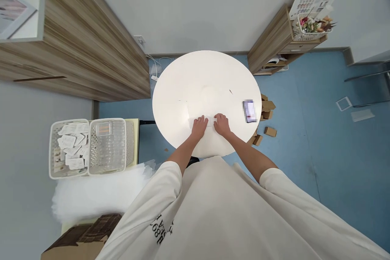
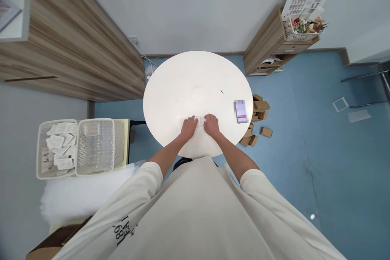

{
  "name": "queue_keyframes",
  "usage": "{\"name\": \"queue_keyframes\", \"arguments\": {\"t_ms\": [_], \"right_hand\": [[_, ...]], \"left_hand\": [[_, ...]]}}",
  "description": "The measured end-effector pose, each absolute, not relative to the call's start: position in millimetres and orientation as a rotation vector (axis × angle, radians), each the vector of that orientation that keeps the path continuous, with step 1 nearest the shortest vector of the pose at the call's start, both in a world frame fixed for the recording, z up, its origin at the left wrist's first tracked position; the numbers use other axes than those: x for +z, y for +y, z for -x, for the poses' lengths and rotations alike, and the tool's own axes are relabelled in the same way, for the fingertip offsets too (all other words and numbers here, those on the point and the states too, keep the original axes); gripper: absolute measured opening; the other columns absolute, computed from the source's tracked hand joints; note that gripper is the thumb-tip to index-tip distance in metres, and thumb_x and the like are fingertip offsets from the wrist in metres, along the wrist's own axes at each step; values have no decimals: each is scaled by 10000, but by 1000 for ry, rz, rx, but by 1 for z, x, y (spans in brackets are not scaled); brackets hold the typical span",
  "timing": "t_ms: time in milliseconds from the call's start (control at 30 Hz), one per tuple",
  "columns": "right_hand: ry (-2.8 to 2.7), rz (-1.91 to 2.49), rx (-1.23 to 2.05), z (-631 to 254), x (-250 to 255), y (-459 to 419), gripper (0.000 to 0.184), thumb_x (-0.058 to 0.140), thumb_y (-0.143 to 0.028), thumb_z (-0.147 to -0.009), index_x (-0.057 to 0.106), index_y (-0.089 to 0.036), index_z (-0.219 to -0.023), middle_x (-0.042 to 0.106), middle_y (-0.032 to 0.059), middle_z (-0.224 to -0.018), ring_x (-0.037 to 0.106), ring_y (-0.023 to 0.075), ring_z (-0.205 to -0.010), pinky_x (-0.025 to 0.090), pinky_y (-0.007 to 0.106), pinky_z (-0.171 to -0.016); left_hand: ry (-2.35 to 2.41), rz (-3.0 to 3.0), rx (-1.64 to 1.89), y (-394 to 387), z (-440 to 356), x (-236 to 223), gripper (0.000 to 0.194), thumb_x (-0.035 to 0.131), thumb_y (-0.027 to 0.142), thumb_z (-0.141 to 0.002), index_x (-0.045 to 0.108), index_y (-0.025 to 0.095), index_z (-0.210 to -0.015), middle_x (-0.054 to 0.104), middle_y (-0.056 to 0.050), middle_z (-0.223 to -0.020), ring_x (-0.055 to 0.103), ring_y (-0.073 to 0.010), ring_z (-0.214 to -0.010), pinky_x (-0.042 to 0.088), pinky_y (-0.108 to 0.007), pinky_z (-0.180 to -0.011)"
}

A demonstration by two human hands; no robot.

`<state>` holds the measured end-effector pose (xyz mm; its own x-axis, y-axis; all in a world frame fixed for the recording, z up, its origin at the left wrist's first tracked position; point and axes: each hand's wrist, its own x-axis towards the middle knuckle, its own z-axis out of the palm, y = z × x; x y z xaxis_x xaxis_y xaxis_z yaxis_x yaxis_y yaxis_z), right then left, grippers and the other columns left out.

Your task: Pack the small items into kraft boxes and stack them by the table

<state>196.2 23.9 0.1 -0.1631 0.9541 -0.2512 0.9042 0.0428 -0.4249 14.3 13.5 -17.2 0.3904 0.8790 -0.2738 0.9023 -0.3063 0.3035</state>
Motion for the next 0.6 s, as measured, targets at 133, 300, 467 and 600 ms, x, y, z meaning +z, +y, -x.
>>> {"name": "queue_keyframes", "arguments": {"t_ms": [133, 300, 467, 600], "right_hand": [[-2341, 1847, 672, -199, 2, 9, 325, 444, -143, -927, 580, -189, -1218, 526, 140, -1380, 428, 290, -1293, 334, 440, -1060], [-2563, 1673, 682, -193, -1, 2, 421, 490, -126, -900, 589, -200, -1302, 501, 121, -1460, 370, 309, -1363, 264, 475, -1111], [-2700, 1512, 736, -186, -2, -5, 432, 491, -106, -885, 610, -217, -1286, 586, 103, -1380, 419, 305, -1331, 248, 484, -1111], [-2771, 1412, 760, -184, 3, -12, 386, 494, -120, -885, 632, -217, -1232, 640, 104, -1293, 476, 296, -1273, 243, 476, -1109]], "left_hand": [[1538, -2224, -90, 19, -15, -14, 507, 538, 41, -817, 508, 194, -1300, 507, -175, -1429, 485, -338, -1301, 350, -460, -1029], [1519, -2185, -143, 22, -13, -2, 437, 573, 86, -783, 531, 180, -1208, 587, -146, -1248, 511, -317, -1200, 340, -445, -993], [1403, -2121, -221, 13, -2, 9, 432, 637, 216, -775, 522, 201, -1191, 591, -121, -1243, 491, -313, -1200, 333, -444, -995], [1357, -2104, -258, 2, 5, 14, 417, 633, 231, -775, 526, 203, -1178, 599, -113, -1231, 498, -309, -1194, 347, -436, -996]]}}
